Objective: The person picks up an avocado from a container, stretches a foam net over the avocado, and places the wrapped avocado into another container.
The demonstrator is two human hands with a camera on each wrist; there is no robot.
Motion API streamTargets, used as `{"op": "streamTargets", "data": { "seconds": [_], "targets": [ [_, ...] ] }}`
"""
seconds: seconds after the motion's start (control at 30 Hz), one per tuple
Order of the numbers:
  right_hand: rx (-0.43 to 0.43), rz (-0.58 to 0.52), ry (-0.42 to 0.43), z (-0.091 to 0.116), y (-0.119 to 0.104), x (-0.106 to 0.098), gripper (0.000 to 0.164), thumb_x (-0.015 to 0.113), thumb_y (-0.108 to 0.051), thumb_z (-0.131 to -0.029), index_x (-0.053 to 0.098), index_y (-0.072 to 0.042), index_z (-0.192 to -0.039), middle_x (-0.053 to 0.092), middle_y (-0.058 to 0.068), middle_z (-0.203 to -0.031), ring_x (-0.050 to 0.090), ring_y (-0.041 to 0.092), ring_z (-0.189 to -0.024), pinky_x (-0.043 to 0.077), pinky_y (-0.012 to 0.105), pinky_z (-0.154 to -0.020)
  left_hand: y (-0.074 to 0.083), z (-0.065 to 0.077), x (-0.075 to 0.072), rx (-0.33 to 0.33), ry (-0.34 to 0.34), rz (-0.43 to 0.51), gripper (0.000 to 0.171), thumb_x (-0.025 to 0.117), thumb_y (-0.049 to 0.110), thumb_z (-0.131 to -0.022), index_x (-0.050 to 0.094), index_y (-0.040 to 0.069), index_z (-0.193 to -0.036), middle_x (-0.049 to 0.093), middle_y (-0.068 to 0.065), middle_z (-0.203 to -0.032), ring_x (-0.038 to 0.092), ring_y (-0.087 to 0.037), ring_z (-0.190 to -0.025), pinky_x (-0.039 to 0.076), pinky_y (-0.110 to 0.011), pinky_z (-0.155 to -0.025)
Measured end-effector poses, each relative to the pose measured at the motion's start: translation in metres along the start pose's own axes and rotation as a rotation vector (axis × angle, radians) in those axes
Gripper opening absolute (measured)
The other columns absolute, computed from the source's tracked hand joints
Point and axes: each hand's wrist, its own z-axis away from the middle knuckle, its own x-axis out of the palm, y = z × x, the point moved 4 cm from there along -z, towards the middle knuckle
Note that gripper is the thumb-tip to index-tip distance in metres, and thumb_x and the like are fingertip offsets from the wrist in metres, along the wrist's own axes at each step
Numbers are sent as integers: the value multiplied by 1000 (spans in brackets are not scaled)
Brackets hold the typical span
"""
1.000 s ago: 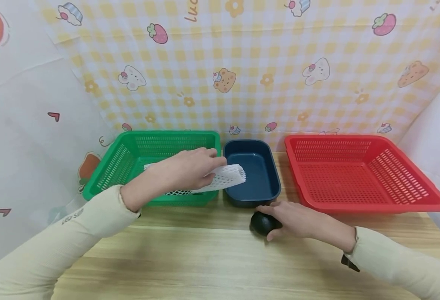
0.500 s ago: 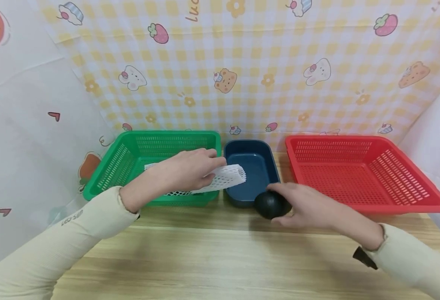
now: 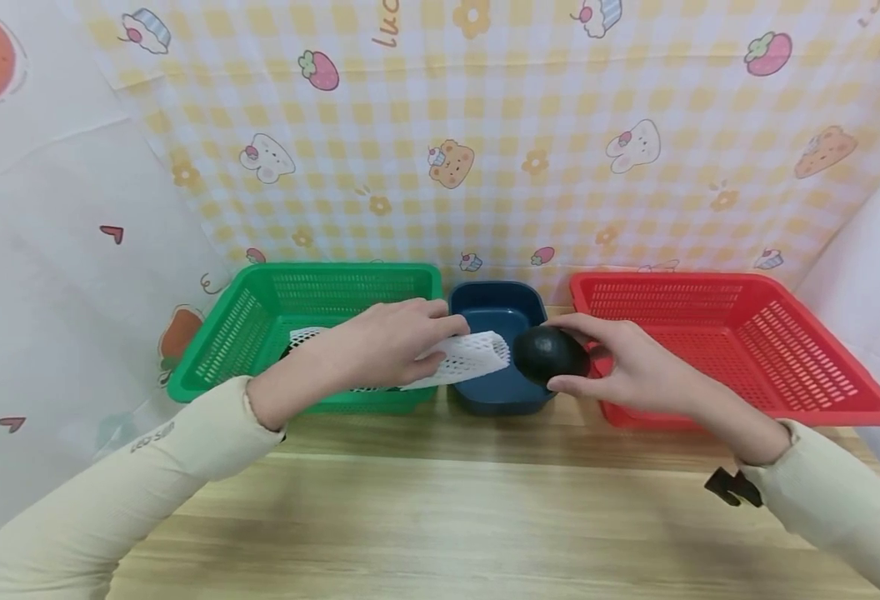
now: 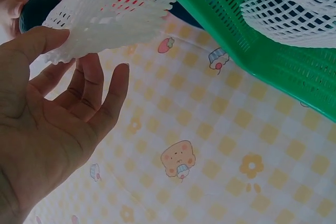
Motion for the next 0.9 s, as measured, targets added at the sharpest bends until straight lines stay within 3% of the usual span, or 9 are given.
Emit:
{"op": "streamTargets", "data": {
  "seconds": [0.3,0.57,0.9],
  "targets": [
    [0,-26,-48,-6,-8,4,64,85,-31,-85,58,-18,-141,67,-4,-116,66,14,-94,56,38,-74,8,-5,0,35,38,56,34,71,19,-97,64,13,-131,62,-1,-105,57,-17,-90,50,-27,-72],
    [-8,2,-37,-5,-6,10,69,88,-32,-81,57,-16,-141,64,-1,-119,63,18,-96,57,33,-73,12,-5,0,57,96,110,28,72,20,-98,65,13,-124,63,0,-105,58,-14,-86,50,-25,-74],
    [-19,-89,-32,-8,-8,17,63,86,-25,-83,56,-16,-138,64,-1,-122,63,17,-105,57,32,-82,19,-6,1,109,131,140,36,74,20,-95,63,11,-128,63,1,-104,58,-14,-89,50,-24,-77]
  ]
}}
